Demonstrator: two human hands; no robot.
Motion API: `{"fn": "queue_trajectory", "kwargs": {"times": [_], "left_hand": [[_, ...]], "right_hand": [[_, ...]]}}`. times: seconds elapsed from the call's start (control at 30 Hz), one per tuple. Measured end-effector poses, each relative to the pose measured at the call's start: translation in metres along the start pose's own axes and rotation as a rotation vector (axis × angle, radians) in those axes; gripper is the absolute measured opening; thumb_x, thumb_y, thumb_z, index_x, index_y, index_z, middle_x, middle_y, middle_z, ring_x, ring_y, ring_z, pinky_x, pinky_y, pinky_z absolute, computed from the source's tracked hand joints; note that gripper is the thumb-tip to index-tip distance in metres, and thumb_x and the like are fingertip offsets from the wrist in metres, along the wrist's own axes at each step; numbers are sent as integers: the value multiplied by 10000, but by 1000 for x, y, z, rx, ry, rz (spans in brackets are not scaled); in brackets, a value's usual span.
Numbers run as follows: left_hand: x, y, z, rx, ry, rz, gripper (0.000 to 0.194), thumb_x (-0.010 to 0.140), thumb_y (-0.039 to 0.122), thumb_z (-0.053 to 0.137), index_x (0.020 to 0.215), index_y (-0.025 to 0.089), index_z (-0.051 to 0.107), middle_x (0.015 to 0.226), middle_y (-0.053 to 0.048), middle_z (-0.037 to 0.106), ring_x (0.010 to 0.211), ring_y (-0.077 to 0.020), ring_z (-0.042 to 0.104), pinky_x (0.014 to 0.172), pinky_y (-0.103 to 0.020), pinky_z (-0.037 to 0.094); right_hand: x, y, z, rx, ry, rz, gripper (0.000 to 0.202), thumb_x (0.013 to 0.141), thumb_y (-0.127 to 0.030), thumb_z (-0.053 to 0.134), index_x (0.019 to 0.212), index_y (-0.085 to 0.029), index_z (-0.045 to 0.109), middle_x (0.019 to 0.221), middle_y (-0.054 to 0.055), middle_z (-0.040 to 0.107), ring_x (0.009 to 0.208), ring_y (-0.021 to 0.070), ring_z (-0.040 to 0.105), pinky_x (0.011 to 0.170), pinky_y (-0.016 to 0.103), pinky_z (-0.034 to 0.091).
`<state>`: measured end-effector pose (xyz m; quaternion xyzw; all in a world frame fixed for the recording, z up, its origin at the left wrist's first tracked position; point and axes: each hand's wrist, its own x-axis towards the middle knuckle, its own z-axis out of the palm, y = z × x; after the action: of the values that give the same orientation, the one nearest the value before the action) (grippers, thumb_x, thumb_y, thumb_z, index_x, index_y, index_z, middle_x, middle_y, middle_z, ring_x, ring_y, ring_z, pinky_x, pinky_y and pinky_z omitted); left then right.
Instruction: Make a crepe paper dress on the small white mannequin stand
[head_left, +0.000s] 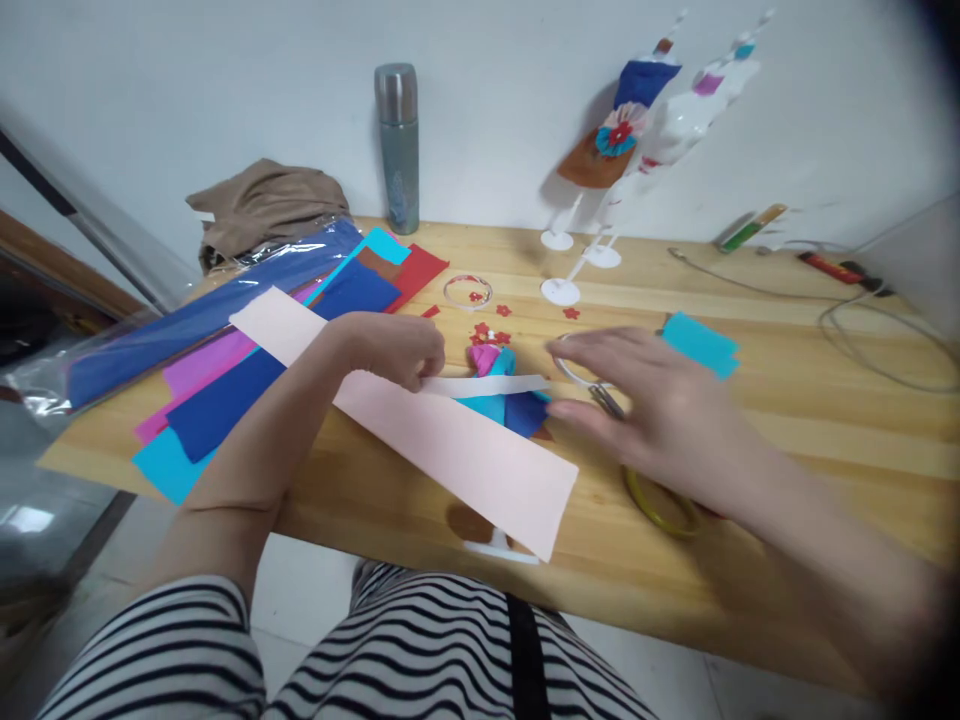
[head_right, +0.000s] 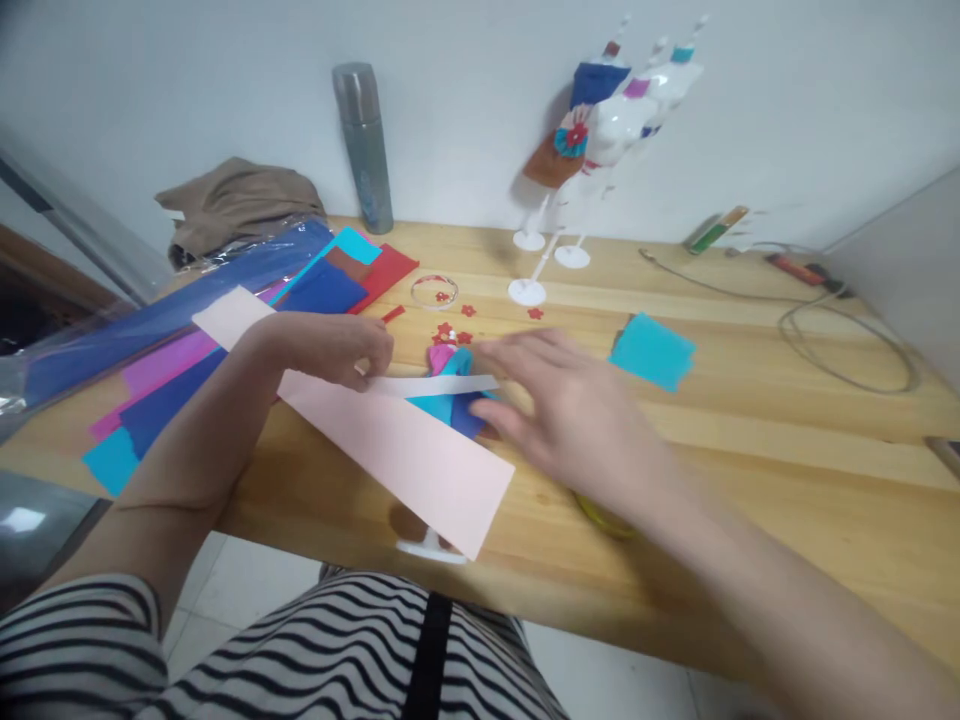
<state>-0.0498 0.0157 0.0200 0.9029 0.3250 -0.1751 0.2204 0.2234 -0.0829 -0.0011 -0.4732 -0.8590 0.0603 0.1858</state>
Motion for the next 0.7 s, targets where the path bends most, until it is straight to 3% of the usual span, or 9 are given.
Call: {"fn": "queue_trajectory", "kwargs": {"times": [0.07,0.1,0.17,0.23,0.3,0.4,0.53,0.7], "left_hand": [[-4,4,-4,-2,-24,-28,89,772,106,683,832,172,687,979,-57,717,944,-195,635,781,-255,453],[-5,6,-5,-13,-35,-36,94,783,108,675,848,174,693,979,-53,718,937,-191,634,777,-254,448],[-8,5,-8,-49,-64,-34,98,808,123,658,873,182,702,979,-40,724,917,-180,634,763,-250,439],[-10,0,-9,-80,-83,-44,119,810,168,672,919,192,715,1012,-28,732,929,-176,635,774,-247,438],[-10,-10,-9,-107,-73,-92,235,780,228,717,1013,204,724,1108,-29,732,997,-191,636,819,-249,447],[-9,-28,-3,-107,-77,-154,391,737,235,732,1125,202,711,1213,-53,714,1082,-223,633,869,-268,456],[-8,-44,14,-78,-86,-145,331,719,172,721,1051,165,713,1147,-84,720,1085,-246,631,868,-289,450],[-11,-44,37,-67,21,-117,204,698,117,709,888,192,704,1000,-44,722,1024,-228,603,788,-260,402]], "right_hand": [[35,-13,13,148,-97,-122,434,909,-394,691,1288,-182,682,1319,184,716,1345,398,585,1081,538,500],[51,-18,20,200,-156,-113,438,870,-364,742,1267,-186,697,1300,176,722,1317,393,603,1054,522,514],[75,-24,32,277,-316,-43,301,851,-317,754,1134,-215,747,1083,104,776,1016,304,719,852,420,562],[87,-25,40,308,-411,12,80,850,-239,724,914,-211,764,833,36,755,746,204,688,672,318,502],[90,-25,43,302,-422,39,86,841,-192,716,757,-204,725,706,6,707,649,159,634,606,282,432],[86,-28,41,271,-392,57,159,854,-188,708,699,-202,679,699,11,697,660,161,625,616,288,407],[79,-37,39,219,-383,24,166,873,-166,643,710,-197,658,753,42,712,702,187,625,638,307,403],[74,-48,42,136,-376,-8,198,882,-132,585,707,-194,656,807,75,720,740,209,624,645,313,377]]}}
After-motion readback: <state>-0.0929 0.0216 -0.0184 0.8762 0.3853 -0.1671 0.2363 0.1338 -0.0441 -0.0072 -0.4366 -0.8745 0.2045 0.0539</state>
